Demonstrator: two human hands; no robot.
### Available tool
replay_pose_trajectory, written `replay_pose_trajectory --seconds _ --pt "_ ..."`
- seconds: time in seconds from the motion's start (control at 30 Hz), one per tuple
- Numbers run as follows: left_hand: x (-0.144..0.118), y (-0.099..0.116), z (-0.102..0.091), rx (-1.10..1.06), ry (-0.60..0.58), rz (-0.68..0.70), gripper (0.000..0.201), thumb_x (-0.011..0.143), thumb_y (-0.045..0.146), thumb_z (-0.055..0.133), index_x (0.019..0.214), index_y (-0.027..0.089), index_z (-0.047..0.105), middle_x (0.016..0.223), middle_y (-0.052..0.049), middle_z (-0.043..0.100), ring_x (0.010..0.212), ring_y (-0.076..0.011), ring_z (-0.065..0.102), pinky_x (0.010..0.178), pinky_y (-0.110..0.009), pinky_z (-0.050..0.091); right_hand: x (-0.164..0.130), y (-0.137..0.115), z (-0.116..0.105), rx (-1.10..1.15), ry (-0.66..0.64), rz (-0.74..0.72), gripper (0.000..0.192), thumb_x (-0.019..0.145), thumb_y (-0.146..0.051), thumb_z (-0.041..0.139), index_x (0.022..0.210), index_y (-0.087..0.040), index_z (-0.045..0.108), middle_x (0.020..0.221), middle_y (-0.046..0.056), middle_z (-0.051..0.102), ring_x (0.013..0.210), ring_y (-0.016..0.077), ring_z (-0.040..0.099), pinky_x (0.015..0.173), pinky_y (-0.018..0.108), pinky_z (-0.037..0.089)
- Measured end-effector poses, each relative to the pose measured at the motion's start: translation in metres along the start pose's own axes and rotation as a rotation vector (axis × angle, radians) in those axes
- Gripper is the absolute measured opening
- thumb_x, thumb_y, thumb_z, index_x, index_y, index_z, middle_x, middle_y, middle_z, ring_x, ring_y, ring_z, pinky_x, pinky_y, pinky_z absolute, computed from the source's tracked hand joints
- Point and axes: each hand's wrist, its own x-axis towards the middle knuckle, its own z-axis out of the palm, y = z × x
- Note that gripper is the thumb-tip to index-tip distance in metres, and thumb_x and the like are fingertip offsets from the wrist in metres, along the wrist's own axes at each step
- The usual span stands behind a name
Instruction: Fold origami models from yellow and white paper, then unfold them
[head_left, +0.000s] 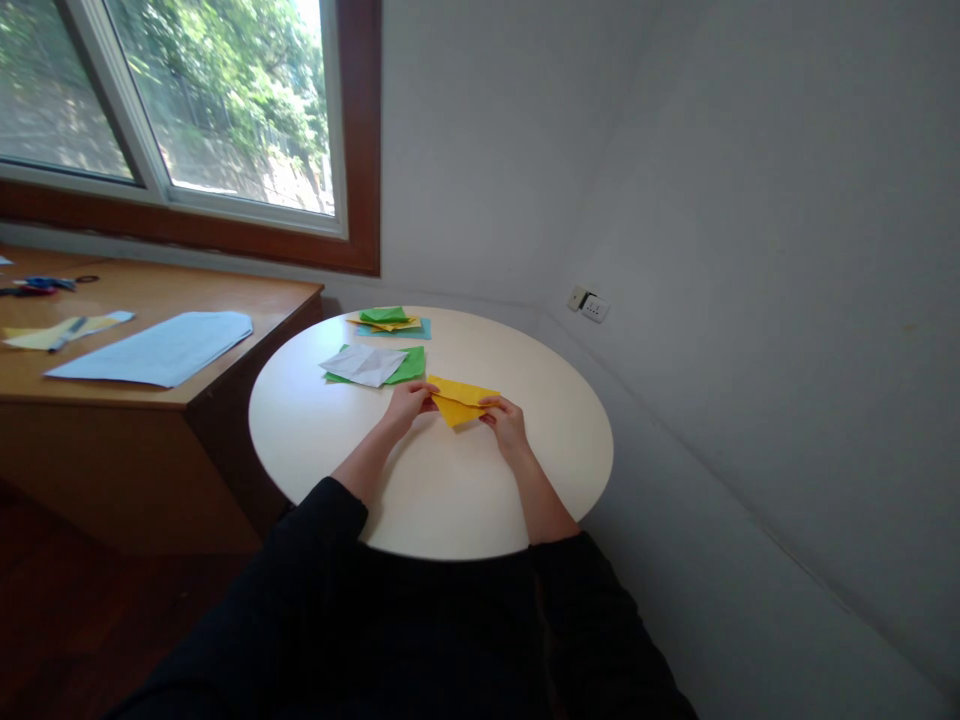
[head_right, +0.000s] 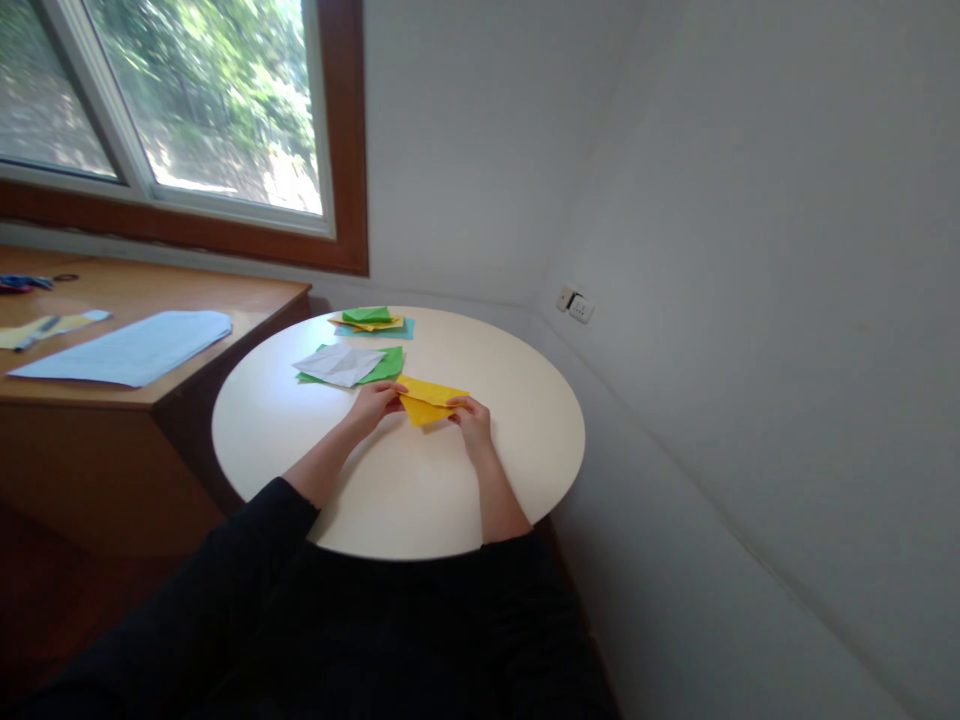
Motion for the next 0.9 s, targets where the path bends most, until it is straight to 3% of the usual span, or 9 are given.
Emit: replay_pose_trajectory --seconds 0.37,0.63,0.9 --pt "0.0063 0.0005 -0.0035 -0.196 0.002 -0.101 0.011 0.065 0.0 0.053 0.07 0.006 0.061 0.07 -0.009 0.066 0.066 -0.0149 0.065 0.071 -0.029 0.054 -0.0006 -0.0021 -0.0023 0.058 -0.071 0.003 0.015 0.059 -0.026 0.057 0.07 -0.022 0.066 0.09 0.002 0.065 0.076 0.0155 0.058 0.063 0.027 0.046" --pt "0.005 0.0006 -0.0041 -0.188 -0.026 -0.094 0.008 0.069 0.004 0.057 0.075 0.006 0.062 0.075 -0.01 0.067 0.067 -0.0142 0.065 0.071 -0.028 0.055 0.0013 0.0006 -0.004 0.079 -0.075 0.011 0.023 0.054 -0.018 0.056 0.074 -0.022 0.068 0.094 0.002 0.065 0.084 0.017 0.057 0.07 0.029 0.047" --pt "0.0058 -0.0037 -0.0069 -0.142 -0.039 -0.05 0.014 0.07 0.004 0.054 0.082 0.007 0.061 0.071 -0.008 0.067 0.062 -0.0129 0.065 0.07 -0.029 0.054 -0.001 0.0001 -0.0012 -0.024 -0.038 -0.031 0.026 0.053 -0.017 0.062 0.078 -0.021 0.067 0.091 0.001 0.064 0.08 0.0138 0.057 0.07 0.028 0.046"
